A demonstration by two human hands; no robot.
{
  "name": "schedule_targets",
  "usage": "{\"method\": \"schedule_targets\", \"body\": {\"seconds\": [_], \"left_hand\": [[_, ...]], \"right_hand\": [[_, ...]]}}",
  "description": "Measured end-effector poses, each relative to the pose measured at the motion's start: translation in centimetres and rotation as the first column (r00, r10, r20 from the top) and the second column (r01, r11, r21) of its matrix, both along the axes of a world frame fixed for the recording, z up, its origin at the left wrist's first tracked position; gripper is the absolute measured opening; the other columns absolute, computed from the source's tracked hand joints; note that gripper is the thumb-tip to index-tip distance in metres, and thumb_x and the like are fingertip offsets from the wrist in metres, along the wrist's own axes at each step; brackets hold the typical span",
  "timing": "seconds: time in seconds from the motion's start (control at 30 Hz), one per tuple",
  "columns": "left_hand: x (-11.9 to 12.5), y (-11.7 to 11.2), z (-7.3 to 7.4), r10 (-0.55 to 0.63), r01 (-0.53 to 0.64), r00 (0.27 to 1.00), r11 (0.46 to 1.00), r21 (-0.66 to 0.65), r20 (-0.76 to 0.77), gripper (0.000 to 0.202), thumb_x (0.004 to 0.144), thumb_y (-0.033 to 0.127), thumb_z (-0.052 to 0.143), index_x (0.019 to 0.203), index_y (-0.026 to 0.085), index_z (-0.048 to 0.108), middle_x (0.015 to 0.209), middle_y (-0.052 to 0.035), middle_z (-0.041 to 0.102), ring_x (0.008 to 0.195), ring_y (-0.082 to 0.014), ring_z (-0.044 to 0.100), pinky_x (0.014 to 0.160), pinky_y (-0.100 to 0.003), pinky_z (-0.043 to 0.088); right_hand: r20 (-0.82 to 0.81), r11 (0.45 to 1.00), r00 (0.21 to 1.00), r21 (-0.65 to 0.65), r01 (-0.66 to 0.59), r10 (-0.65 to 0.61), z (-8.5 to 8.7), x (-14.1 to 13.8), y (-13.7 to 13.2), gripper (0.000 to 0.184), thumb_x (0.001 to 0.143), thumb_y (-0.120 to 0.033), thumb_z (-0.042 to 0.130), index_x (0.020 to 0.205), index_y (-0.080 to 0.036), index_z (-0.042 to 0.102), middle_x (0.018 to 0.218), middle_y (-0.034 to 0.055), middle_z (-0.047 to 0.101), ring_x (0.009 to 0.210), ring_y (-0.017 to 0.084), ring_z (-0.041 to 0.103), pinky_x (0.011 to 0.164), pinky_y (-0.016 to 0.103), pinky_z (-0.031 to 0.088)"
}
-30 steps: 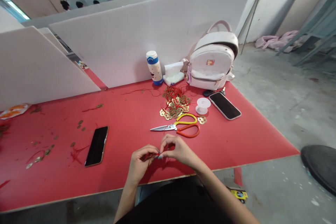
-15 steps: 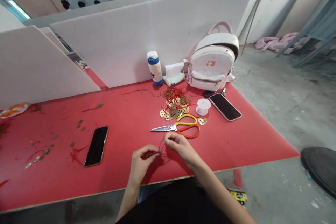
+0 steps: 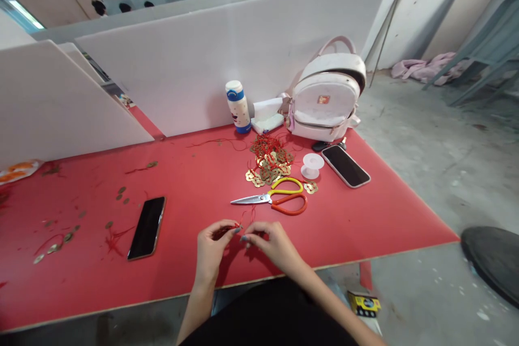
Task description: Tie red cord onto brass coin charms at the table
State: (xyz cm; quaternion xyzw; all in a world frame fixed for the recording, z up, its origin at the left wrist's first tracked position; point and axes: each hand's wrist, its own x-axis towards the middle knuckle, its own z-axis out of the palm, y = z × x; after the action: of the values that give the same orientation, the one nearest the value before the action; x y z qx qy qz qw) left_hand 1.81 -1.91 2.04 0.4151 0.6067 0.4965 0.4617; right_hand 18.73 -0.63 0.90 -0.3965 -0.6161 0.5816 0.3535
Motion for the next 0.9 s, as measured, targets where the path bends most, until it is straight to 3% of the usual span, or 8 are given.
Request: {"method": "schedule_targets", "body": {"seconds": [0.2,0.37,0.5,0.67,0.77,0.9], "left_hand": [[0.2,-0.3,0.1,0.099,-0.095,0.99,0.994,-0.049,0.101,0.014,0.057,0.025,0.079,0.067,0.016,0.076,0.071,-0.0094,0.076,0.07,-0.0227,0.07,0.069,-0.032,0.057],[0.4,-0.5,0.2,0.095,-0.086,0.981,0.995,-0.059,0.171,0.014,0.055,0.022,0.08,0.066,0.016,0.075,0.07,-0.0088,0.076,0.069,-0.0222,0.07,0.07,-0.032,0.058],[0.7,-0.7,0.3,0.081,-0.071,0.974,0.996,-0.056,0.21,0.013,0.056,0.021,0.081,0.067,0.016,0.075,0.072,-0.008,0.076,0.069,-0.0209,0.07,0.068,-0.029,0.058],[0.8,-0.8,0.3,0.084,-0.076,0.98,0.996,-0.055,0.181,0.013,0.059,0.023,0.08,0.069,0.016,0.075,0.071,-0.0064,0.076,0.067,-0.0192,0.07,0.066,-0.027,0.057],[0.6,-0.7,0.4,0.048,-0.045,0.994,0.998,-0.033,0.097,0.01,0.064,0.024,0.077,0.071,0.017,0.075,0.071,-0.0063,0.076,0.067,-0.02,0.07,0.067,-0.028,0.057],[0.5,-0.6,0.7,-0.013,0.013,1.0,1.0,0.018,-0.015,0.009,0.069,0.024,0.073,0.074,0.017,0.076,0.077,-0.0077,0.077,0.075,-0.0225,0.072,0.075,-0.031,0.058]], "right_hand": [[0.132,0.99,0.989,0.115,-0.08,0.065,-0.2,-0.7,-0.1,0.02,0.091,-0.026,0.058,0.077,-0.02,0.071,0.073,0.0028,0.073,0.068,0.018,0.069,0.067,0.025,0.05],[0.276,0.971,0.96,0.217,-0.096,0.033,-0.8,-1.0,-0.2,0.016,0.089,-0.02,0.058,0.079,-0.02,0.071,0.078,0.004,0.074,0.07,0.019,0.068,0.066,0.025,0.047],[0.308,0.963,0.951,0.251,-0.098,0.017,-1.1,-1.2,-0.3,0.015,0.087,-0.016,0.059,0.09,-0.021,0.072,0.085,0.0047,0.075,0.076,0.02,0.069,0.068,0.025,0.047],[0.398,0.954,0.917,0.279,-0.111,-0.01,-1.3,-1.1,-0.2,0.012,0.086,-0.017,0.061,0.09,-0.02,0.072,0.085,0.0071,0.073,0.08,0.023,0.068,0.07,0.029,0.048],[0.302,0.948,0.953,0.309,-0.075,-0.023,-1.0,-0.7,0.1,0.018,0.093,-0.02,0.053,0.095,-0.019,0.071,0.091,0.0088,0.07,0.087,0.023,0.064,0.076,0.032,0.049],[-0.044,0.966,0.998,0.252,0.057,-0.048,-0.3,-0.3,0.8,0.025,0.098,-0.027,0.047,0.109,-0.02,0.068,0.102,0.0091,0.064,0.096,0.02,0.062,0.085,0.033,0.05]]}}
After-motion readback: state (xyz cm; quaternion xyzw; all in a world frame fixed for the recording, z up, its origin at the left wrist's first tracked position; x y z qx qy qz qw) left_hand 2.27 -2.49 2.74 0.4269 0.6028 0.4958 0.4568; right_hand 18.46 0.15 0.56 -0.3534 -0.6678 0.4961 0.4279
